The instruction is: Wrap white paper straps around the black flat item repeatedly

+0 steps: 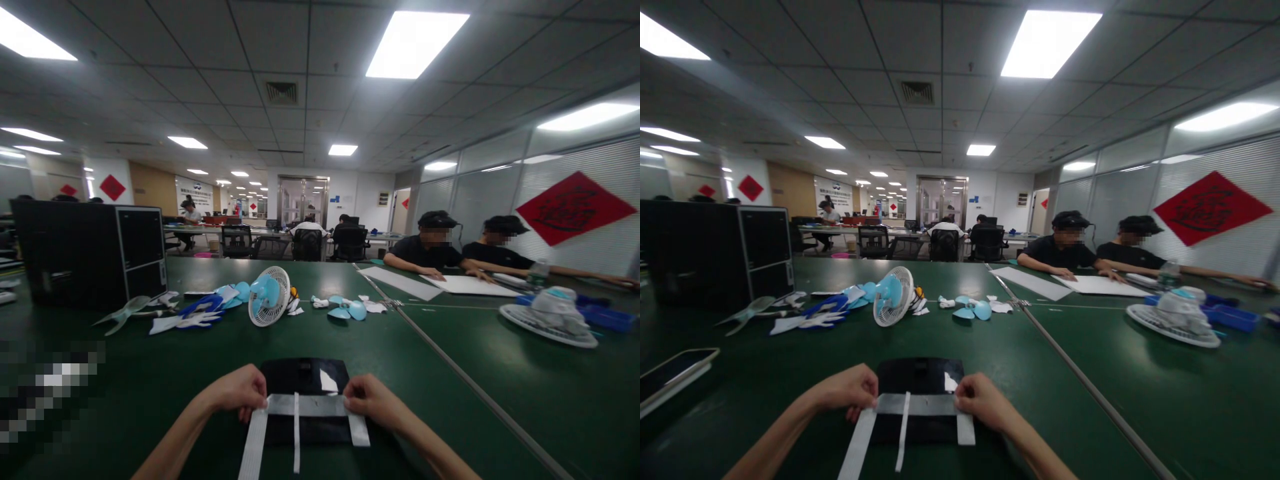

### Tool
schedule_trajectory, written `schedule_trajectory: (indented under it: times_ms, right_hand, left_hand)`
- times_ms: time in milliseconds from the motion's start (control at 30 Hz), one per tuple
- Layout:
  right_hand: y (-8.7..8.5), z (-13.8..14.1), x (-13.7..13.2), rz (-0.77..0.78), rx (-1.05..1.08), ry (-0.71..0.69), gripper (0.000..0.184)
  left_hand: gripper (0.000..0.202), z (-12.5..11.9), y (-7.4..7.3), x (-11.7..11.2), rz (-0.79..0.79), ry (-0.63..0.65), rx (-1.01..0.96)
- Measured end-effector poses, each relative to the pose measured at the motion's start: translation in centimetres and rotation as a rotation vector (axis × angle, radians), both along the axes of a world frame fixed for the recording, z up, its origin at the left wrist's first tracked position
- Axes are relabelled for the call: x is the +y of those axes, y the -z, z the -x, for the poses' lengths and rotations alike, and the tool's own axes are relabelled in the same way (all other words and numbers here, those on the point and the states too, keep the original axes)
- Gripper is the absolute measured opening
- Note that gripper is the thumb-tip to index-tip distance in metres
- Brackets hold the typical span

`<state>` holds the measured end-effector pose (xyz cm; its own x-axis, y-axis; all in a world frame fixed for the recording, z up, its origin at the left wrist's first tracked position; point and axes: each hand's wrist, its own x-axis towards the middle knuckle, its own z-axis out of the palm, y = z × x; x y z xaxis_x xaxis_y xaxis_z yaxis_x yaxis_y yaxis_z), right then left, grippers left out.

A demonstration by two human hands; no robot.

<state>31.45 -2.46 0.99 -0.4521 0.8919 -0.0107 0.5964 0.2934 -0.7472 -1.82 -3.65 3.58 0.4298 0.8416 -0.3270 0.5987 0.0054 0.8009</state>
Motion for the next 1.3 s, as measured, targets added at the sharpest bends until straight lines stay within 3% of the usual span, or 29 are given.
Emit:
schedule_trajectory:
  times_ms: [233, 900, 1033, 1133, 1300]
  right_hand:
    - [0.3, 0.2, -0.1, -0.054, -0.063, 0.04, 0.016]
    - [-0.8, 1.1, -1.1, -0.12, -0.106, 0.068, 0.015]
    - [-1.0, 1.3, -1.4, -0.105, -0.132, 0.094, 0.018]
    - [-1.1, 1.4, -1.5, -0.117, -0.152, 0.098, 0.017]
    - [-0.8, 1.3, -1.3, -0.129, -0.156, 0.073, 0.013]
  left_hand:
    - [0.018, -0.3, 0.0, -0.2, -0.045, 0.002, 0.072]
    - [0.019, -0.5, -0.2, -0.5, -0.112, -0.007, 0.19]
    - [0.018, -0.6, -0.3, -0.6, -0.19, -0.008, 0.278]
    - [0.02, -0.6, -0.4, -0.7, -0.28, 0.029, 0.317]
    - [0.027, -1.6, -0.2, -1.2, -0.464, 0.223, 0.288]
